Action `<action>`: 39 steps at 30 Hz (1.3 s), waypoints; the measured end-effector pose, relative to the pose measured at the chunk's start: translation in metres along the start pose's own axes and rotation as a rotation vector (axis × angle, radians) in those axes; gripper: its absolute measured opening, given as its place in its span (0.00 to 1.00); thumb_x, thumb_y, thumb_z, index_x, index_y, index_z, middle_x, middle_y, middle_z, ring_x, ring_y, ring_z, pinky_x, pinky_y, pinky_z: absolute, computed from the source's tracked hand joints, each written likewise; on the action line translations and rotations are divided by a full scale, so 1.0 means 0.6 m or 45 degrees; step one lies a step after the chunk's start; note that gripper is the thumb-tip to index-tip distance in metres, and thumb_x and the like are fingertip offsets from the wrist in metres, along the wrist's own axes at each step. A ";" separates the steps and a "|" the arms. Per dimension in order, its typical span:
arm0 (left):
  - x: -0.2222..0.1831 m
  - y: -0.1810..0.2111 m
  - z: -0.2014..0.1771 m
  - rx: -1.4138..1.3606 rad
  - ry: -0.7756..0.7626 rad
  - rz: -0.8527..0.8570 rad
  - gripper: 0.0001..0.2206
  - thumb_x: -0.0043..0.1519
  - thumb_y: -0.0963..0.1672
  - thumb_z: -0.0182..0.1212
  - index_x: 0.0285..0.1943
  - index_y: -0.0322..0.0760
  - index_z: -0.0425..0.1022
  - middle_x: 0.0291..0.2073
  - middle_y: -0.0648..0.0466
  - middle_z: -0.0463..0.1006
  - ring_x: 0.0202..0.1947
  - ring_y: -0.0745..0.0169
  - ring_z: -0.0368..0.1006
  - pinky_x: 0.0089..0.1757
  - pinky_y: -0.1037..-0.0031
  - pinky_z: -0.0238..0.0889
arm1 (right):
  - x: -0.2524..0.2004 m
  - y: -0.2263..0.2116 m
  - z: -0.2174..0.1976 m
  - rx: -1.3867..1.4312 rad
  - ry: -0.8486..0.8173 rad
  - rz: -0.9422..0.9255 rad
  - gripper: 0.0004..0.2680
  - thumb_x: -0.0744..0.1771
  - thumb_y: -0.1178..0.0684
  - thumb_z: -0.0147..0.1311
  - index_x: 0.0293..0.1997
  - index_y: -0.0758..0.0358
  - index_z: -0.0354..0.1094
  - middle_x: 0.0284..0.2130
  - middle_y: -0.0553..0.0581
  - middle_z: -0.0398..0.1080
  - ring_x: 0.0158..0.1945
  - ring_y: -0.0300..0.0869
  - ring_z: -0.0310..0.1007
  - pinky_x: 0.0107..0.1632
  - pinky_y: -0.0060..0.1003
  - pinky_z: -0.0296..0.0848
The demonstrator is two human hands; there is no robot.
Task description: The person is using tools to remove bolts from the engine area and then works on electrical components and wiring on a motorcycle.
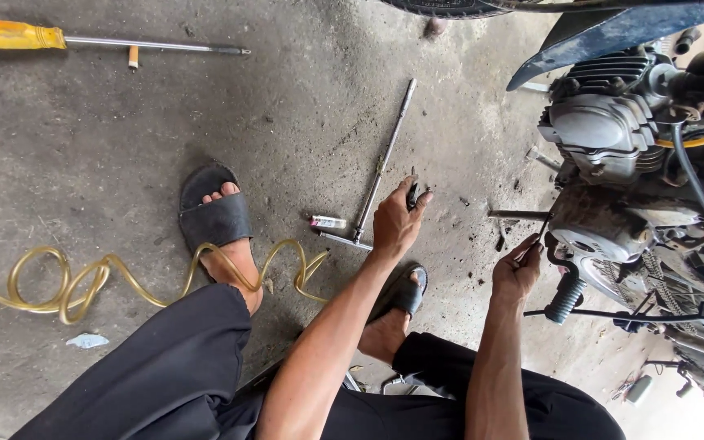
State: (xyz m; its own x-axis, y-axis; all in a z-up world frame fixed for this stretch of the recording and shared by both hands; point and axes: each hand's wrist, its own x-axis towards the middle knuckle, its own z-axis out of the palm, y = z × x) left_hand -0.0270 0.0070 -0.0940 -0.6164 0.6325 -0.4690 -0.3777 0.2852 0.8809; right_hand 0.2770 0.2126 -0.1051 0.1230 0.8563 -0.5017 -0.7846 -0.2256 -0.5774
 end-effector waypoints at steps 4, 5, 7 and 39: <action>0.009 -0.026 0.016 0.026 -0.002 -0.021 0.27 0.68 0.57 0.55 0.68 0.40 0.70 0.42 0.38 0.81 0.40 0.41 0.82 0.39 0.52 0.76 | 0.025 -0.002 -0.004 -0.036 0.035 -0.057 0.07 0.69 0.63 0.61 0.52 0.65 0.77 0.52 0.62 0.79 0.54 0.48 0.83 0.27 0.07 0.58; 0.013 -0.031 0.018 0.027 -0.002 -0.024 0.27 0.68 0.57 0.54 0.68 0.39 0.70 0.43 0.37 0.81 0.41 0.41 0.82 0.40 0.52 0.77 | 0.026 -0.001 -0.004 -0.025 0.027 -0.083 0.07 0.69 0.62 0.61 0.51 0.65 0.77 0.52 0.63 0.78 0.55 0.49 0.82 0.28 0.07 0.61; 0.015 -0.027 0.006 0.005 -0.003 -0.033 0.27 0.68 0.57 0.54 0.68 0.38 0.70 0.43 0.36 0.81 0.41 0.40 0.81 0.41 0.51 0.76 | 0.030 0.001 -0.001 -0.050 0.024 -0.094 0.07 0.69 0.62 0.61 0.52 0.64 0.77 0.53 0.62 0.78 0.55 0.49 0.83 0.27 0.08 0.61; 0.015 0.127 -0.058 0.704 -0.161 0.260 0.32 0.63 0.48 0.63 0.74 0.34 0.57 0.43 0.39 0.78 0.47 0.43 0.78 0.39 0.49 0.78 | 0.011 0.061 0.095 0.302 -0.122 0.448 0.06 0.65 0.67 0.62 0.44 0.74 0.71 0.40 0.62 0.72 0.43 0.48 0.72 0.42 0.32 0.73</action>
State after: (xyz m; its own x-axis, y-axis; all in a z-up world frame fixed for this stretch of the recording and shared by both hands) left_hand -0.0853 0.0093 -0.0334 -0.5387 0.7851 -0.3055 0.1758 0.4595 0.8706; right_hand 0.2144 0.2368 -0.0929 -0.2251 0.7881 -0.5729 -0.8880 -0.4079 -0.2123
